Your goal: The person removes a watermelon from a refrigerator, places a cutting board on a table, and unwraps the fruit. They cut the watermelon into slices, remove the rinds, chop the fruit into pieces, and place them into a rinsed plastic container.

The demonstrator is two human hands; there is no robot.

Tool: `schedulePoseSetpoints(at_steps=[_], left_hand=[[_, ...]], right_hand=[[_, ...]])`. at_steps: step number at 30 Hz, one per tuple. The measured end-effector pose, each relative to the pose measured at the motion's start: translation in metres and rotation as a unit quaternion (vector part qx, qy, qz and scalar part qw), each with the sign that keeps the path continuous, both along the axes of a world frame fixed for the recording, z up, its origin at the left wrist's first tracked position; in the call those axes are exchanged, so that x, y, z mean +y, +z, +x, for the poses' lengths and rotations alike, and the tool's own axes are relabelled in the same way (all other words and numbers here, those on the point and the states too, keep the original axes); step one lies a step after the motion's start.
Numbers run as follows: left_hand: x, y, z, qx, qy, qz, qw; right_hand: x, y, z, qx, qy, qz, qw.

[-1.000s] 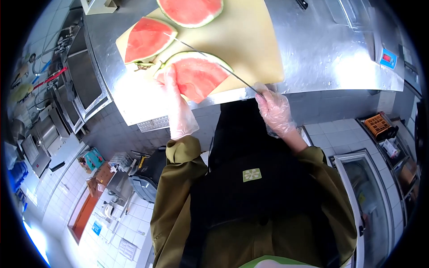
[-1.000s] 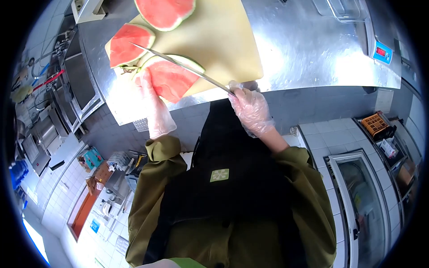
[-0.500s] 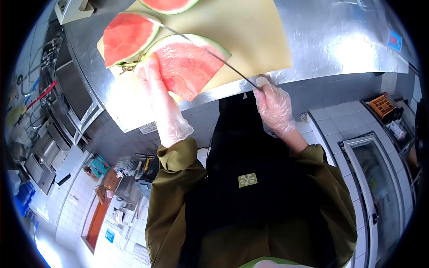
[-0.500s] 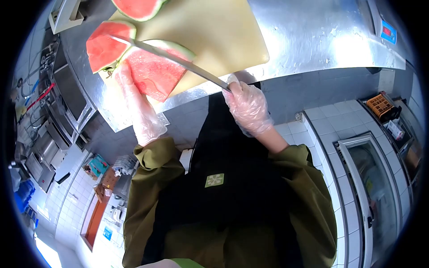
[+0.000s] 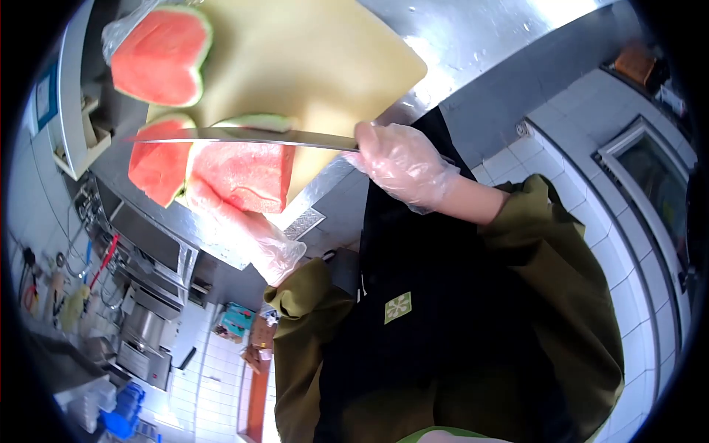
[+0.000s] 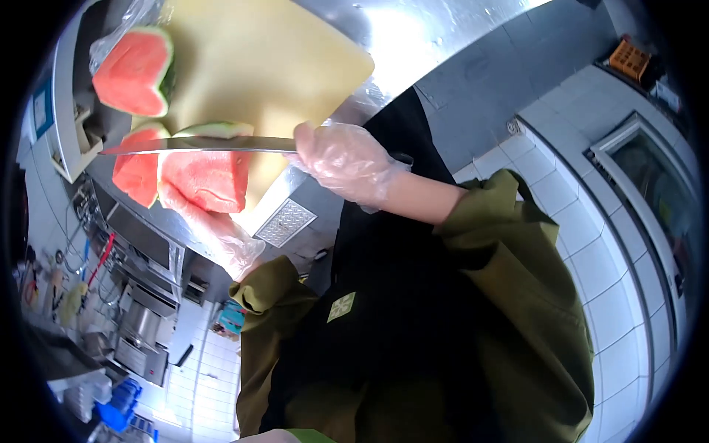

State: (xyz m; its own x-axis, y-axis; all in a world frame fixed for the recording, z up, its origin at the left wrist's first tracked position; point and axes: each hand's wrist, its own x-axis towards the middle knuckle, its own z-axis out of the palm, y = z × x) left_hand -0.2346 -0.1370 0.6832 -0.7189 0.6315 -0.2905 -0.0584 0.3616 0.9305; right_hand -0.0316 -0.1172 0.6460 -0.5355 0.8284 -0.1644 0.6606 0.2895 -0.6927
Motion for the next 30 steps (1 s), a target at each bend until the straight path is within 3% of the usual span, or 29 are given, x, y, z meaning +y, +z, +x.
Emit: schedulePoseSetpoints(at_steps=[4, 5, 8, 12, 18, 24, 30], left_hand=[[0.002, 0.000, 0.003, 0.012, -0.012, -0.006, 1.000], [0.004, 0.001, 0.007, 0.007, -0.013, -0.006, 1.000], [0.006, 0.011, 0.021, 0.006, -0.019, -0.019, 1.000], [0.002, 0.006, 0.010, -0.020, -0.023, -0.011, 0.999], [0.006, 0.004, 0.000, -0.022, -0.069, -0.006, 0.997], [0.008, 0.003, -0.012, -0.136, -0.038, -0.012, 0.990], [0.005, 0.001, -0.016, -0.099, 0.006, -0.051, 0.994]], right_hand=[[0.003, -0.007, -0.002, 0.041, -0.009, 0.001, 0.999], [0.005, -0.005, -0.001, 0.040, 0.009, -0.050, 0.998], [0.009, -0.007, -0.002, 0.039, 0.008, -0.016, 0.999], [0.029, -0.001, -0.016, 0.086, 0.025, -0.128, 0.988], [0.027, -0.005, -0.018, 0.133, -0.017, -0.133, 0.982], [0.032, -0.009, -0.035, 0.143, -0.010, -0.173, 0.975], [0.036, -0.014, -0.046, 0.144, -0.008, -0.159, 0.977]])
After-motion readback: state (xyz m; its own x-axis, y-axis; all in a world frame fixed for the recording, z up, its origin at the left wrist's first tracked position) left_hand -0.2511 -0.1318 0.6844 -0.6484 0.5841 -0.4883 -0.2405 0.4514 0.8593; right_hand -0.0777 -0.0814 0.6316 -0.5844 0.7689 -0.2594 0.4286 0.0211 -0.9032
